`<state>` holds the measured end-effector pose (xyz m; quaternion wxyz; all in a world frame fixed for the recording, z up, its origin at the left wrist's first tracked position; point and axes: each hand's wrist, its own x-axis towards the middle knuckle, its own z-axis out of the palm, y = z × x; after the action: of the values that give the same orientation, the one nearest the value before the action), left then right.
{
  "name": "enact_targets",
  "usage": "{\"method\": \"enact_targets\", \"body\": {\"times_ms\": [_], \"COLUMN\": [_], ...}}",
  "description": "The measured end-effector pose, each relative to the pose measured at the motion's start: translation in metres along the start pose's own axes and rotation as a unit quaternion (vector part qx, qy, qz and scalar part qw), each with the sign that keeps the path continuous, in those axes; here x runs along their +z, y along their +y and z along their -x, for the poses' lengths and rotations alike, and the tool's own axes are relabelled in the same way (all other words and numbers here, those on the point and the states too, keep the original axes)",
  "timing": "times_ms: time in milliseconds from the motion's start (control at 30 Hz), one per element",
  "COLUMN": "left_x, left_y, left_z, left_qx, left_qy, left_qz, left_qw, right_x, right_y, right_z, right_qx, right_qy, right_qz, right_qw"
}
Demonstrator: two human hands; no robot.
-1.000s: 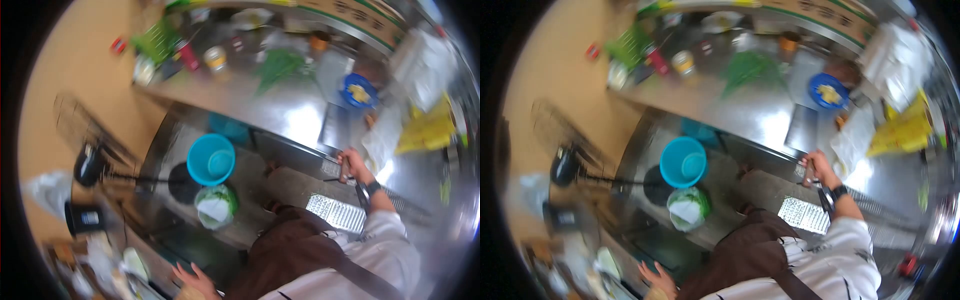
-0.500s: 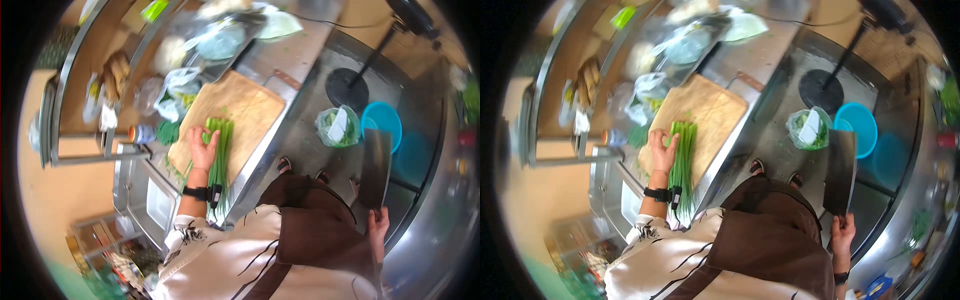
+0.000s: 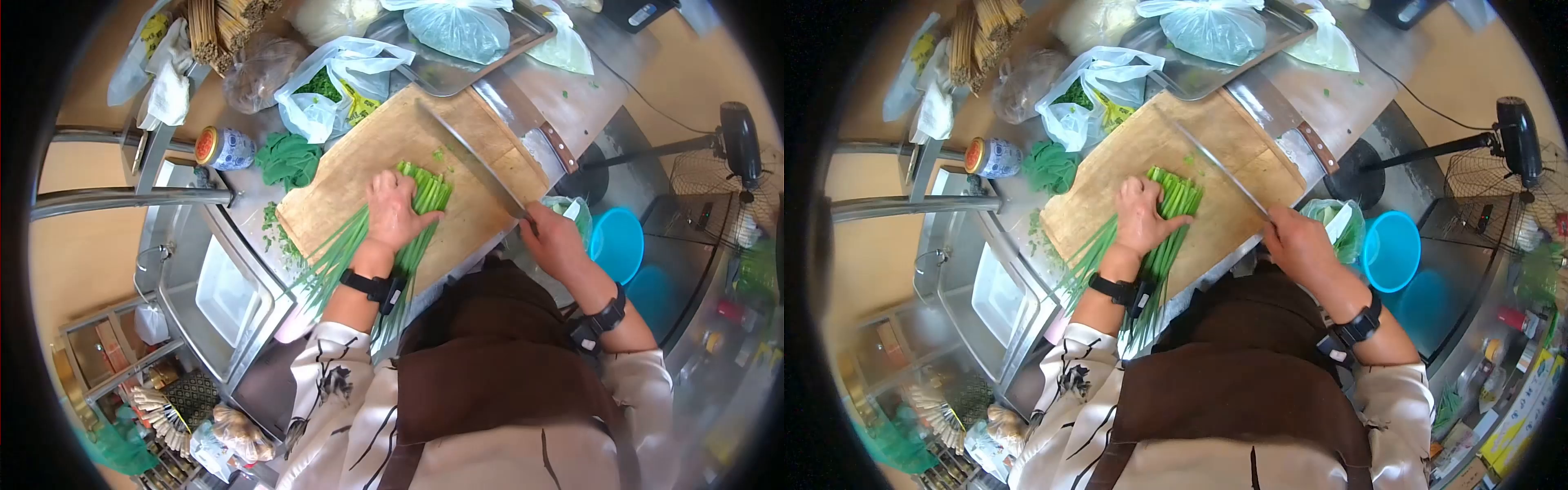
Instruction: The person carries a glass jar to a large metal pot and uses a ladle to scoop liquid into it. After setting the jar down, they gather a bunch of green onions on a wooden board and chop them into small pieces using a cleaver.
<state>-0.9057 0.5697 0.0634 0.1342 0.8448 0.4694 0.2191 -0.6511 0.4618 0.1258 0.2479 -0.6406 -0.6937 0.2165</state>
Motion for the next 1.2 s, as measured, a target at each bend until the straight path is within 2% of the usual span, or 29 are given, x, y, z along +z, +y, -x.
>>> {"method": "enact_targets", "body": {"times_ms": [133, 233, 333, 533, 633, 667, 733, 833, 867, 967, 1000, 1100, 1133, 1200], "left_x": [0.007, 0.011, 0.018, -0.002, -0.011, -0.011, -0.001, 0.004, 0.004, 0.003, 0.006, 0.001, 0.000, -0.002], "left_y": [-0.003, -0.005, -0.003, 0.001, -0.007, -0.013, -0.033, -0.047, -0.049, -0.048, -0.051, -0.049, -0.048, -0.047], "left_z": [0.002, 0.002, 0.006, -0.003, -0.008, -0.009, -0.006, -0.009, -0.010, -0.009, -0.007, -0.009, -0.009, -0.008], "left_qx": [-0.002, -0.026, -0.024, -0.004, -0.053, -0.096, -0.124, -0.116, -0.099, -0.096, -0.085, -0.084, -0.082, -0.080], "left_qy": [0.004, -0.006, -0.008, 0.029, 0.088, 0.094, 0.071, 0.050, 0.046, 0.023, 0.015, 0.016, 0.025, 0.030], "left_qz": [0.042, 0.062, 0.068, 0.063, 0.077, 0.095, 0.155, 0.211, 0.222, 0.259, 0.259, 0.261, 0.258, 0.259], "left_qw": [0.999, 0.998, 0.997, 0.998, 0.992, 0.986, 0.978, 0.969, 0.969, 0.961, 0.962, 0.962, 0.962, 0.962], "right_x": [0.018, 0.022, 0.025, 0.024, 0.017, 0.013, 0.000, -0.006, -0.007, -0.003, 0.004, 0.015, 0.022, 0.025], "right_y": [0.004, 0.006, 0.008, 0.007, 0.026, 0.032, 0.045, 0.078, 0.088, 0.104, 0.113, 0.119, 0.118, 0.102], "right_z": [-0.035, -0.048, -0.049, -0.058, -0.066, -0.071, -0.083, -0.101, -0.106, -0.121, -0.122, -0.127, -0.125, -0.121], "right_qx": [-0.046, -0.028, -0.046, 0.011, -0.084, -0.037, 0.059, 0.255, 0.239, 0.241, 0.229, 0.116, 0.122, 0.113], "right_qy": [-0.059, -0.164, -0.166, -0.207, -0.135, -0.159, -0.205, -0.271, -0.284, -0.268, -0.230, -0.153, -0.124, -0.083], "right_qz": [0.047, 0.078, 0.049, 0.035, 0.008, -0.024, -0.086, -0.302, -0.312, -0.266, -0.248, -0.026, -0.045, 0.027], "right_qw": [0.996, 0.983, 0.984, 0.978, 0.987, 0.986, 0.973, 0.878, 0.874, 0.894, 0.913, 0.981, 0.984, 0.990]}}
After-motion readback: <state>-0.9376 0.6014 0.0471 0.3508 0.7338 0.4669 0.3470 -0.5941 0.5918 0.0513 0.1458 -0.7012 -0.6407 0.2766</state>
